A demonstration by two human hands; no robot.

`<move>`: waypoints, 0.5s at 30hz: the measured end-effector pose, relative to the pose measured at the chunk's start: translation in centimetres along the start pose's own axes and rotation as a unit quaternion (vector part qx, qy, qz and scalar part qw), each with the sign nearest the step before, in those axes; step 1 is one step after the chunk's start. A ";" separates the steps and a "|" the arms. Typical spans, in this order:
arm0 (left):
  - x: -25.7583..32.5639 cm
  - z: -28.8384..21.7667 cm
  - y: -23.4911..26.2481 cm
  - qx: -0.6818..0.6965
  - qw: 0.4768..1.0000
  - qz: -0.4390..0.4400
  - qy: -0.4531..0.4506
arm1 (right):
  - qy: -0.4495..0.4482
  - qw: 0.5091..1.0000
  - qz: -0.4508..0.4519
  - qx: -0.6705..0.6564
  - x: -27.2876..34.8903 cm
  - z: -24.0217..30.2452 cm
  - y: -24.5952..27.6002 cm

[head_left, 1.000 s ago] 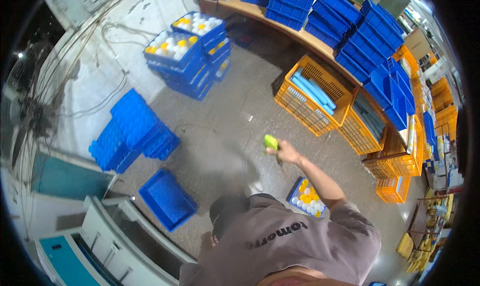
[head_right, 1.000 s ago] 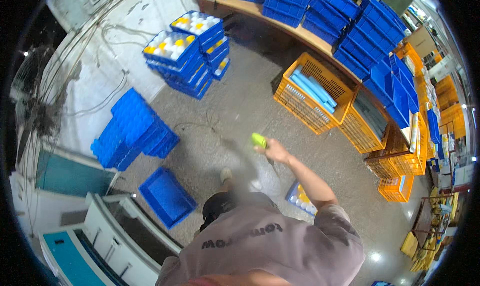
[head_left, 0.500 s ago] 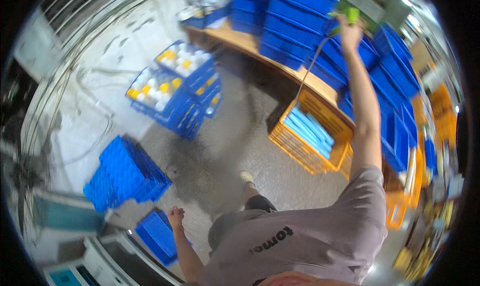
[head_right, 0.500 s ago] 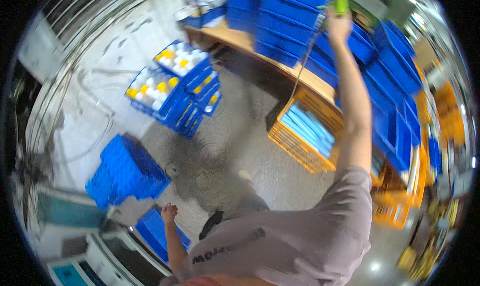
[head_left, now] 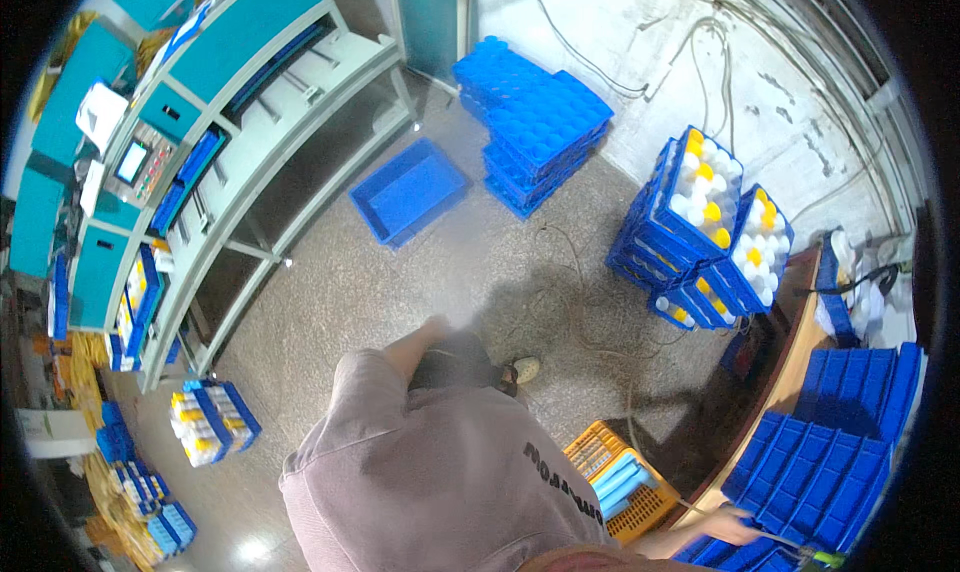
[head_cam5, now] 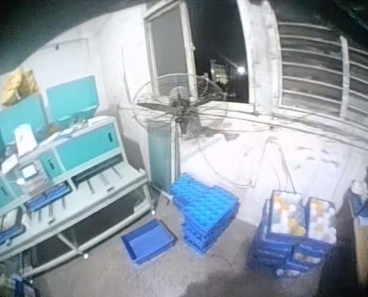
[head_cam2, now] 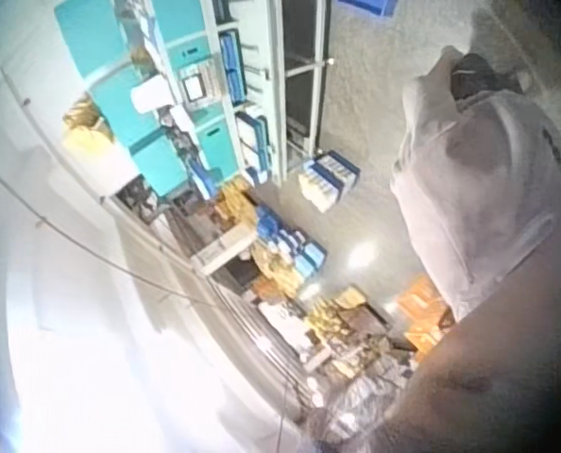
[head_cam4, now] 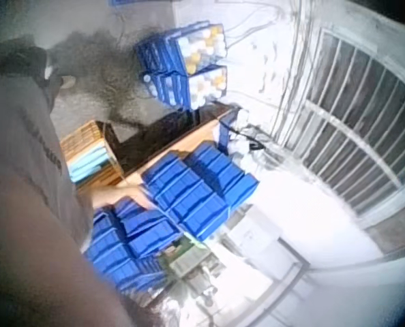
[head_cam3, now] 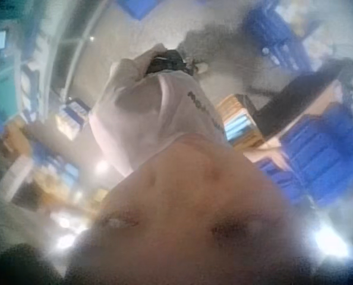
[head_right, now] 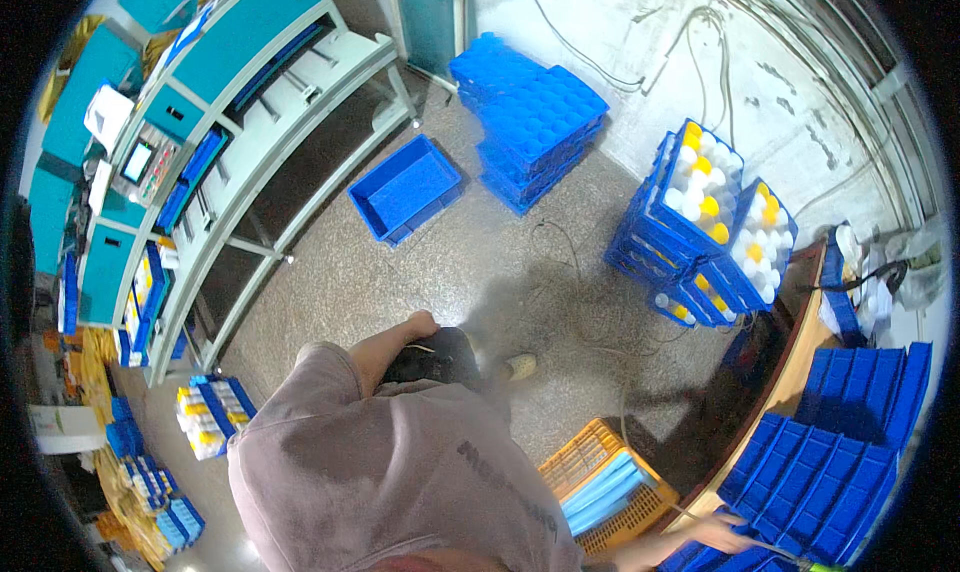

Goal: The person assembles blue plastic trays by inserting cylindrical foam inserts into tray cavities, then places the trays into a machine. They also use a handheld scanner on the trays and move stacks of trays and crates around the workspace.

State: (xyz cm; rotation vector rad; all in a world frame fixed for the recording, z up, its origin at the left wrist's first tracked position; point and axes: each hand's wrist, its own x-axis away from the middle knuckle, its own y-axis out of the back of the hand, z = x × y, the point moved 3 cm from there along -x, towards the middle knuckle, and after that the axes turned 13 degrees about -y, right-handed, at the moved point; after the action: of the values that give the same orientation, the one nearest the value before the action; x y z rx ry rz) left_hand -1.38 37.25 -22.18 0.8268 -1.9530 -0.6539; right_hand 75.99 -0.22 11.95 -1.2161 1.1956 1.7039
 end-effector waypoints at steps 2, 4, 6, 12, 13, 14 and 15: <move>-0.4 -1.5 -0.1 0.007 0.998 0.048 -0.049 | 0.023 0.981 0.195 -0.004 15.8 3.5 7.8; -0.7 -3.9 0.0 -0.160 0.953 0.096 -0.239 | -0.064 0.845 0.529 -0.045 27.1 4.7 14.1; -1.0 -5.1 0.2 -0.138 0.954 0.069 -0.257 | -0.165 0.714 0.675 -0.087 33.1 4.3 20.2; -3.6 -1.8 -2.6 0.107 0.958 0.195 -0.180 | -0.418 0.554 0.720 -0.002 38.5 0.2 44.7; -5.0 -0.3 -2.6 -0.207 0.876 0.305 -0.310 | -0.454 0.544 0.706 0.024 39.2 -0.7 49.4; -5.1 0.0 -3.8 -0.416 0.687 0.336 -0.492 | -0.486 0.529 0.694 0.052 39.8 -1.5 53.9; -6.2 1.0 -4.2 -0.351 0.773 0.389 -0.359 | -0.509 0.516 0.685 0.073 40.4 -2.3 57.3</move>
State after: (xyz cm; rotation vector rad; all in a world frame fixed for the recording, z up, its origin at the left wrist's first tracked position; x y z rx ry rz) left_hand 1.36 39.39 -28.91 -0.8035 -2.1593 -1.1436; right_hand 12.47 -19.09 -11.06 1.3695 1.3427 2.4820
